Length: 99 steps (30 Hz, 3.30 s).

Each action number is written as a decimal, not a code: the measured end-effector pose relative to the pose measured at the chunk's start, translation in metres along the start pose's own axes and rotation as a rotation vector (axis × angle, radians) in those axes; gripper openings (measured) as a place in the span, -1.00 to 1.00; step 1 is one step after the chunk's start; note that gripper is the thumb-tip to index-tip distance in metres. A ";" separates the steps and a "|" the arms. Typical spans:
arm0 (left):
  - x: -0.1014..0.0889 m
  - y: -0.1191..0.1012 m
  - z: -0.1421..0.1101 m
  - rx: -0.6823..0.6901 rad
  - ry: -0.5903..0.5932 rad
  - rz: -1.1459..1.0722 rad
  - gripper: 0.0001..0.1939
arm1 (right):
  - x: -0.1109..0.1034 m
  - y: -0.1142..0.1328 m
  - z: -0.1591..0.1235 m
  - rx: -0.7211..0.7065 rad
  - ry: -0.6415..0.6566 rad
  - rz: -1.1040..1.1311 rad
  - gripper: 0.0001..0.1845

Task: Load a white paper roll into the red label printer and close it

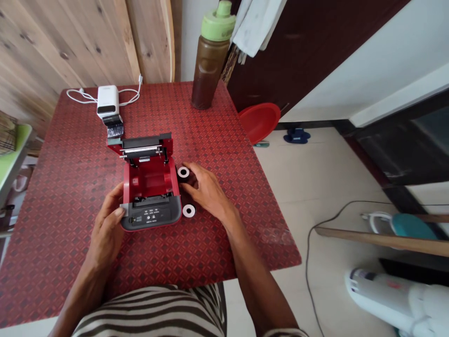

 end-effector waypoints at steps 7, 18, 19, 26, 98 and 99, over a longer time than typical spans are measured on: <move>-0.002 0.002 -0.001 -0.005 0.000 -0.018 -0.45 | -0.001 -0.014 -0.010 0.114 0.021 0.100 -0.26; -0.005 0.003 0.000 0.025 -0.005 -0.023 -0.45 | -0.007 -0.013 -0.088 0.176 0.078 0.112 -0.66; -0.005 0.003 0.000 0.026 -0.010 -0.025 -0.45 | -0.004 -0.010 -0.091 0.170 0.053 0.115 -0.65; -0.004 0.003 0.000 0.020 0.010 -0.021 -0.45 | 0.014 0.003 -0.091 0.166 -0.131 0.078 -0.74; 0.030 -0.078 0.023 0.382 -0.059 0.708 -0.79 | 0.016 0.135 0.024 -0.042 0.449 -0.755 -0.78; 0.030 -0.079 0.026 0.395 -0.051 0.712 -0.76 | 0.016 0.136 0.024 -0.055 0.442 -0.761 -0.76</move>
Point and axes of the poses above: each hand's wrist, its own z-axis towards the middle knuckle, its own x-axis out of the palm, y = z × x, the point moved 9 cm from there along z, towards the middle knuckle, and after that the axes turned 9 degrees about -z, right-handed, at the moved point
